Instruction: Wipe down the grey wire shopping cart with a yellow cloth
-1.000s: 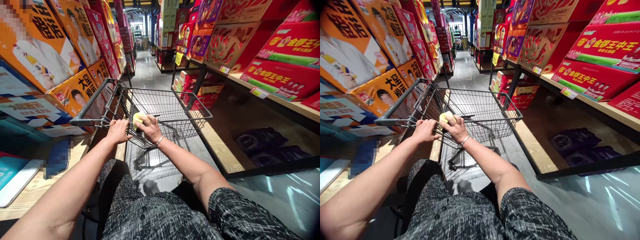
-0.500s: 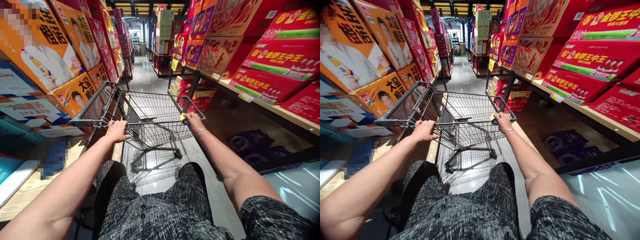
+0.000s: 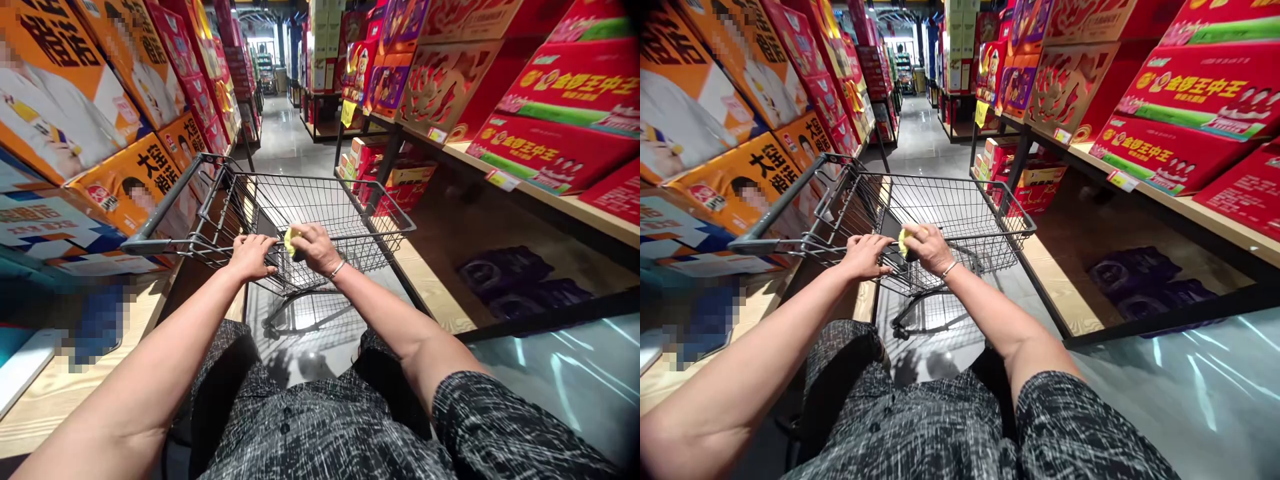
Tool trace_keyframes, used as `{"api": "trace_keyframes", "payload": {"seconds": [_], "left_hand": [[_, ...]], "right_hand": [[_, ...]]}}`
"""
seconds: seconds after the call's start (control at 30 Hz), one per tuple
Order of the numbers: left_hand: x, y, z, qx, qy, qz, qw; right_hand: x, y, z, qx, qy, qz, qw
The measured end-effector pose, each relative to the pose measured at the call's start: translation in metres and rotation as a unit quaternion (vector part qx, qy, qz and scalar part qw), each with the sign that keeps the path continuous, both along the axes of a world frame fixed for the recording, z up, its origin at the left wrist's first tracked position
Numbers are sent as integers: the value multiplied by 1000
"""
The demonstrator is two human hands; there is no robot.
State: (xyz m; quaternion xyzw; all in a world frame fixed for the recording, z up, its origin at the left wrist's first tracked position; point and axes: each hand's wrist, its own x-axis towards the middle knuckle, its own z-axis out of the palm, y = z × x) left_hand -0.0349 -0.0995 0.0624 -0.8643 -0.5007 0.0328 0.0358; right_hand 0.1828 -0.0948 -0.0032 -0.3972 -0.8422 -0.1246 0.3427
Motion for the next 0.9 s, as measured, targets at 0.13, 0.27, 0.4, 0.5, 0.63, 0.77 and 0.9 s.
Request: {"api": "trace_keyframes", "payload": {"seconds": [0.13, 0.27, 0.4, 0.5, 0.63, 0.77, 0.9], "left_hand": [[-5, 3, -5, 6, -24, -11, 1000], [-5, 3, -6, 12, -35, -9, 999], [-3, 1, -6, 5, -35, -1, 999], [-3, 0, -7, 6, -38, 2, 999], [-4, -1, -9, 14, -37, 1, 999], [-1, -2, -6, 15, -16, 16, 1000], [12, -4, 0, 24, 24, 35, 999]], "right_hand": [[-7, -3, -51, 4, -72, 59, 996], [13, -17, -123, -193, -143, 18, 971], [43, -34, -169, -337, -177, -61, 923], [57, -39, -174, -341, -175, -84, 920], [58, -37, -134, -302, -148, -84, 938], [50, -29, -60, -158, -45, -62, 984], [44, -18, -22, -75, 24, -73, 994]]}}
